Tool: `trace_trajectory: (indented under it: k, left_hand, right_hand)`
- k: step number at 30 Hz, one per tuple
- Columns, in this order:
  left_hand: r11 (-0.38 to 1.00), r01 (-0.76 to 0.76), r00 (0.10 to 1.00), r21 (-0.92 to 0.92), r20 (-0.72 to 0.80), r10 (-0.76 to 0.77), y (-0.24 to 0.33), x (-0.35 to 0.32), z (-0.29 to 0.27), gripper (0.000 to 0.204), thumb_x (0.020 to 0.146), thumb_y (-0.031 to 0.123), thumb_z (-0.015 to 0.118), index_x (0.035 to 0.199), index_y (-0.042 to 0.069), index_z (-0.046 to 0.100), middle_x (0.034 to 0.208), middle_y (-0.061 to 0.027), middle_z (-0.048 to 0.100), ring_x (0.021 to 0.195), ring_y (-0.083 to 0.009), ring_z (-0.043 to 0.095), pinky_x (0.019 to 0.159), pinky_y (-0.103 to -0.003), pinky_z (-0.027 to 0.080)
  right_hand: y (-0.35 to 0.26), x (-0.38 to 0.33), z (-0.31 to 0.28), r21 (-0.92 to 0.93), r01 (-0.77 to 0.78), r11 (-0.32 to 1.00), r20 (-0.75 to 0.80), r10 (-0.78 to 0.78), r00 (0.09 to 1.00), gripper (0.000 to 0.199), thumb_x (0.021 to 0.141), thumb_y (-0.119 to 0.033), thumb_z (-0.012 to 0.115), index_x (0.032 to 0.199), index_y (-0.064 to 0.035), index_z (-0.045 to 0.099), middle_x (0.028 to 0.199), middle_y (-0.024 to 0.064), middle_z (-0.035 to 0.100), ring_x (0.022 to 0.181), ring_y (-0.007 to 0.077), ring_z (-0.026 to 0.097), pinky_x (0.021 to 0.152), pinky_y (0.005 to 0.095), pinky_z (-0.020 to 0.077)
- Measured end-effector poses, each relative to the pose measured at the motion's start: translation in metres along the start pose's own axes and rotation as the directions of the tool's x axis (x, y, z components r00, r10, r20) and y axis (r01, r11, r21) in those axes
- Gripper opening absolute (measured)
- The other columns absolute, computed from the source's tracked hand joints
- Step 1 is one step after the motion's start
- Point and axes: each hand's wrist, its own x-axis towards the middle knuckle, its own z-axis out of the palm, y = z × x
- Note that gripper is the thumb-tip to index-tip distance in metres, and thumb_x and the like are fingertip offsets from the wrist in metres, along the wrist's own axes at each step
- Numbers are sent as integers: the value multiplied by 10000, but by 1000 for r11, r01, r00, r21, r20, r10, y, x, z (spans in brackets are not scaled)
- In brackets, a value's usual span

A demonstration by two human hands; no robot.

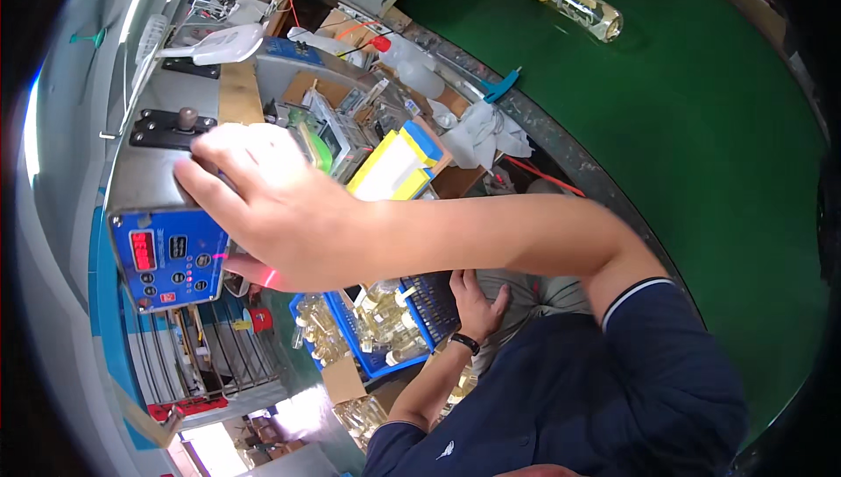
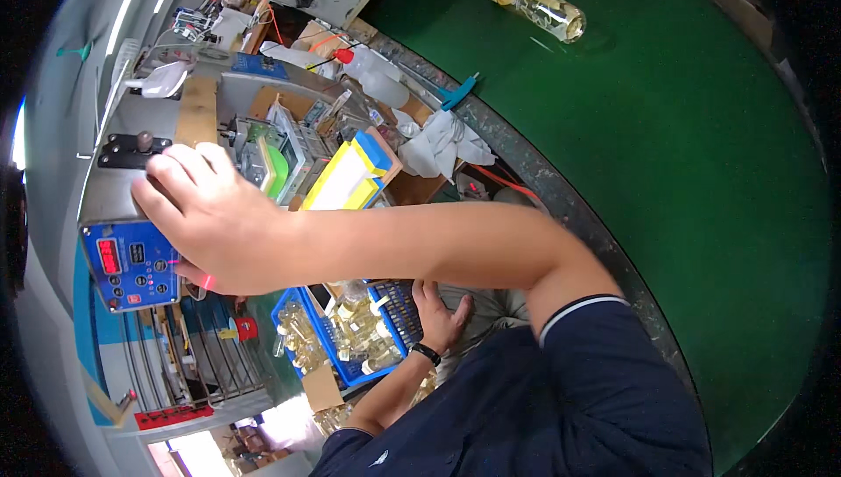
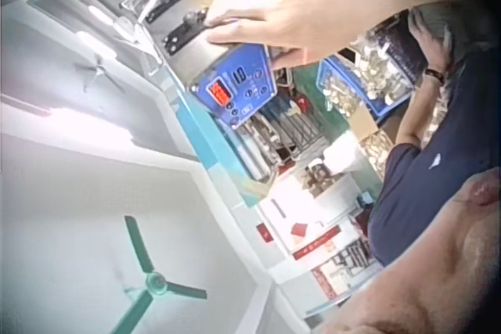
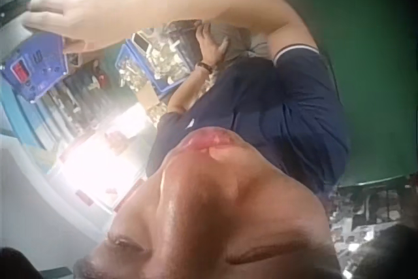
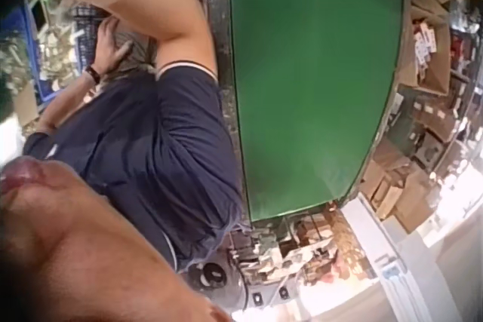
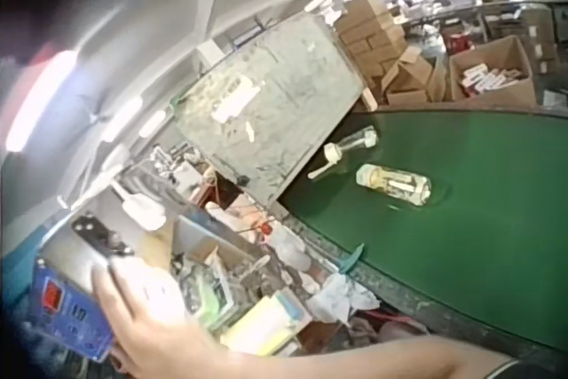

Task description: Labeling bottles by manually applying tape and placing them into a processing machine.

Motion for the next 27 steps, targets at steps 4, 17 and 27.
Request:
trace_trajectory:
  k: [4,17,27]
  left_hand:
    - [1000,-21,1000,-6,-10,21,3,10,2,902,847,336,819,1571,3,398,1534,-295,418,1381,-475,456,1169,-518,415]
    - [999,5,1000,-34,-15,-6,4,20,-1,843,814,325,852,1489,0,466,1495,-277,453,1324,-473,501,1128,-517,452]
    - [997,77,997,-3,-5,-77,16,28,-1,851,799,312,859,1485,-3,464,1496,-277,452,1325,-472,504,1125,-518,453]
  right_hand:
    - [50,-39,-48,-162,249,955,44,-245,969,440,826,-179,765,1230,-61,636,1292,191,613,1220,347,581,1077,539,413]
    - [199,-148,-241,-602,185,777,669,364,648,412,929,-267,760,1302,-134,647,1388,119,554,1247,303,550,1110,446,396]
    - [225,-152,-251,-593,125,796,647,378,662,262,903,-146,734,1158,-108,684,1265,103,580,1084,277,573,969,403,445]
